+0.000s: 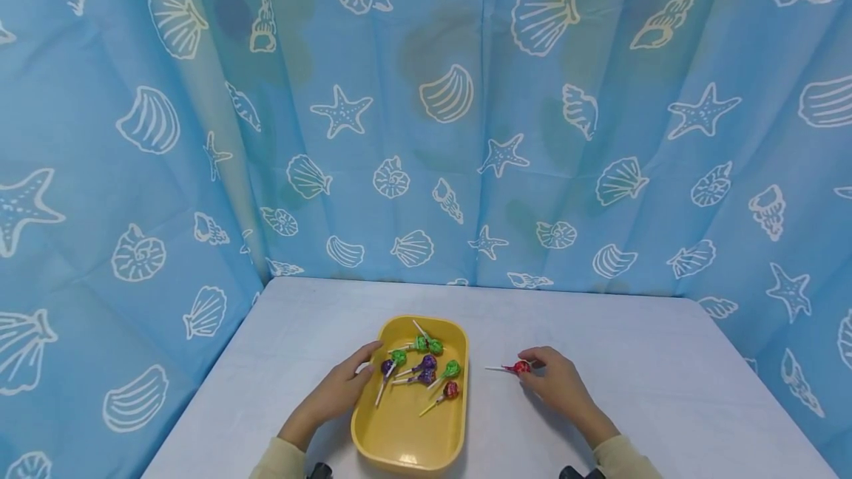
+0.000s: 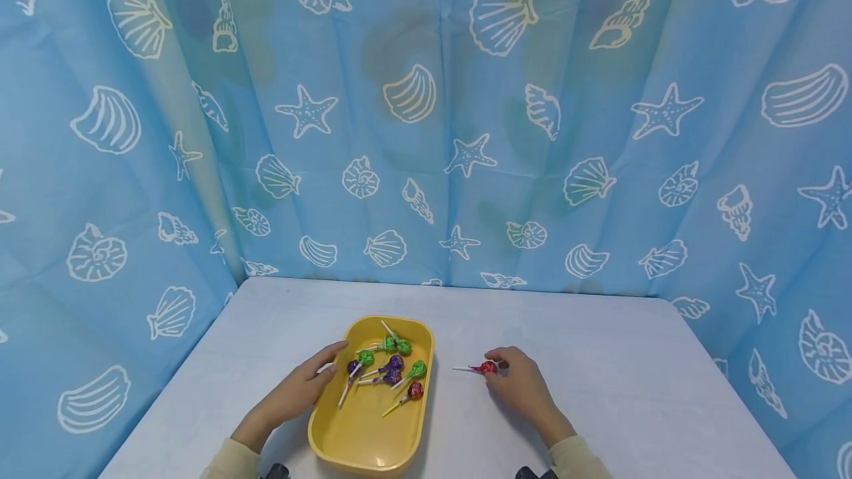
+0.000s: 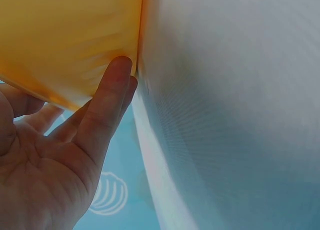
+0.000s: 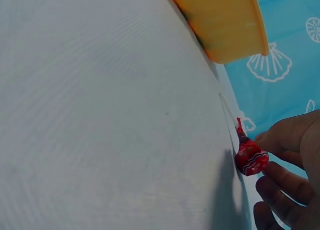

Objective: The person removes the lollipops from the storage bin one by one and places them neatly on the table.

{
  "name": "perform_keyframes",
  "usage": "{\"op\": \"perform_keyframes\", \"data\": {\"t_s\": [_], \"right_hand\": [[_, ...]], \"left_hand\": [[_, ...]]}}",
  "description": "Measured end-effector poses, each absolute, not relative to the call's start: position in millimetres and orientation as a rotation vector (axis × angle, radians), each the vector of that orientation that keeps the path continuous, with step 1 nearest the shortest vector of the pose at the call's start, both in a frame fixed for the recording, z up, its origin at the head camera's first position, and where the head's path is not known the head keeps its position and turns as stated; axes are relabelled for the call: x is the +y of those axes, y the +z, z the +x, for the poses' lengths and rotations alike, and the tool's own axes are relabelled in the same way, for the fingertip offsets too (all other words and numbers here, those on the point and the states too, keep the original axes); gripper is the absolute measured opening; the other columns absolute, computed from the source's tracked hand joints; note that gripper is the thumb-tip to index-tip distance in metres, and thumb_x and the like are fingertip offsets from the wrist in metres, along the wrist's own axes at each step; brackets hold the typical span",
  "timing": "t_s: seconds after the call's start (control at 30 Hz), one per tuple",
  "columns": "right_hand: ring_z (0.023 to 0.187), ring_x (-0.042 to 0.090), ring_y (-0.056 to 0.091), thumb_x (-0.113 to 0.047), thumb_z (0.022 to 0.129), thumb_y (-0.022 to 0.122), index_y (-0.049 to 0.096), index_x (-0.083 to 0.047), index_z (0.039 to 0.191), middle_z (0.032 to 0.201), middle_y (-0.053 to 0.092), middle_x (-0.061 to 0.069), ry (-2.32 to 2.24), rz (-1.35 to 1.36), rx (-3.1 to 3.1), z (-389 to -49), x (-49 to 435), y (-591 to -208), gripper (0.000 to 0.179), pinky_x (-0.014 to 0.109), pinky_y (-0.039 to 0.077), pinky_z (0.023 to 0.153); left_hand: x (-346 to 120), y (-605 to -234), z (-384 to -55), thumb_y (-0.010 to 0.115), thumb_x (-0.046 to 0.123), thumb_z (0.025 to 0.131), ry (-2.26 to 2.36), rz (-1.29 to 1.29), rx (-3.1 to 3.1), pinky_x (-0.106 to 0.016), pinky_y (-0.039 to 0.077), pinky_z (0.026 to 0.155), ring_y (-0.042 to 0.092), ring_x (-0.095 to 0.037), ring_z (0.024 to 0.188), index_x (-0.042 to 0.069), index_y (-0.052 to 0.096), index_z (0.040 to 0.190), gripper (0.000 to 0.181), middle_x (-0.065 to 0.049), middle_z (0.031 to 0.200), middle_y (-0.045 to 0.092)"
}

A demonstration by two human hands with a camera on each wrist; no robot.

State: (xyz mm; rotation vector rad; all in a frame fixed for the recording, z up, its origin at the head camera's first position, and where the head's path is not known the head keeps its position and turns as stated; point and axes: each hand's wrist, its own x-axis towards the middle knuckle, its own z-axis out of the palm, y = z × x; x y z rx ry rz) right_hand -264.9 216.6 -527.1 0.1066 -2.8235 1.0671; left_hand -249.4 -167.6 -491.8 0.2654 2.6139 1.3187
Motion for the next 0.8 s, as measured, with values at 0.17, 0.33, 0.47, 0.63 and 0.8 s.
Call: {"op": "perform_keyframes", "data": {"t_s": [0.17,0.33,0.47,0.63,0.8], "right_hand": [[0.104,0.027,0.064,-0.009,0.086,0.078,0.071,-0.008,0.114,0.112,0.067,0.007,1.013,0.184,-2.789,-264.4,213.6,-523.1,0.028,0.051,0.054,0.095],[0.098,0.025,0.065,-0.009,0.085,0.08,0.073,-0.008,0.111,0.108,0.068,0.006,0.951,0.283,-2.733,-263.4,206.0,-515.2,0.027,0.05,0.056,0.092],[0.097,0.022,0.064,-0.012,0.086,0.081,0.072,-0.01,0.112,0.108,0.068,0.006,0.946,0.285,-2.743,-262.6,198.4,-509.0,0.028,0.047,0.057,0.089],[0.098,0.023,0.064,-0.01,0.086,0.079,0.072,-0.012,0.112,0.11,0.068,0.006,0.978,0.29,-2.753,-260.8,190.0,-502.5,0.027,0.043,0.059,0.086],[0.095,0.024,0.064,-0.009,0.086,0.08,0.073,-0.011,0.111,0.109,0.068,0.004,0.99,0.337,-2.737,-258.9,180.8,-497.2,0.026,0.037,0.061,0.081]], "left_hand": [[-168.3,-492.9,-249.5,0.045,0.019,0.108,1.313,0.264,2.615,-0.064,0.032,0.113,0.037,-0.044,0.143,0.015,0.044,0.154,0.046,-0.02,0.154,0.045],[-167.4,-493.4,-249.8,0.045,0.021,0.108,1.324,0.255,2.606,-0.064,0.032,0.113,0.037,-0.043,0.143,0.017,0.043,0.155,0.047,-0.018,0.155,0.044],[-166.5,-493.0,-249.3,0.046,0.022,0.108,1.33,0.245,2.609,-0.064,0.033,0.112,0.038,-0.042,0.143,0.018,0.044,0.155,0.046,-0.017,0.154,0.045],[-166.5,-492.1,-248.7,0.045,0.02,0.108,1.325,0.259,2.619,-0.065,0.033,0.112,0.038,-0.043,0.143,0.017,0.044,0.154,0.046,-0.018,0.153,0.045],[-168.0,-492.5,-248.4,0.045,0.018,0.108,1.332,0.284,2.609,-0.064,0.03,0.114,0.036,-0.044,0.144,0.014,0.043,0.155,0.047,-0.02,0.155,0.043]]}}
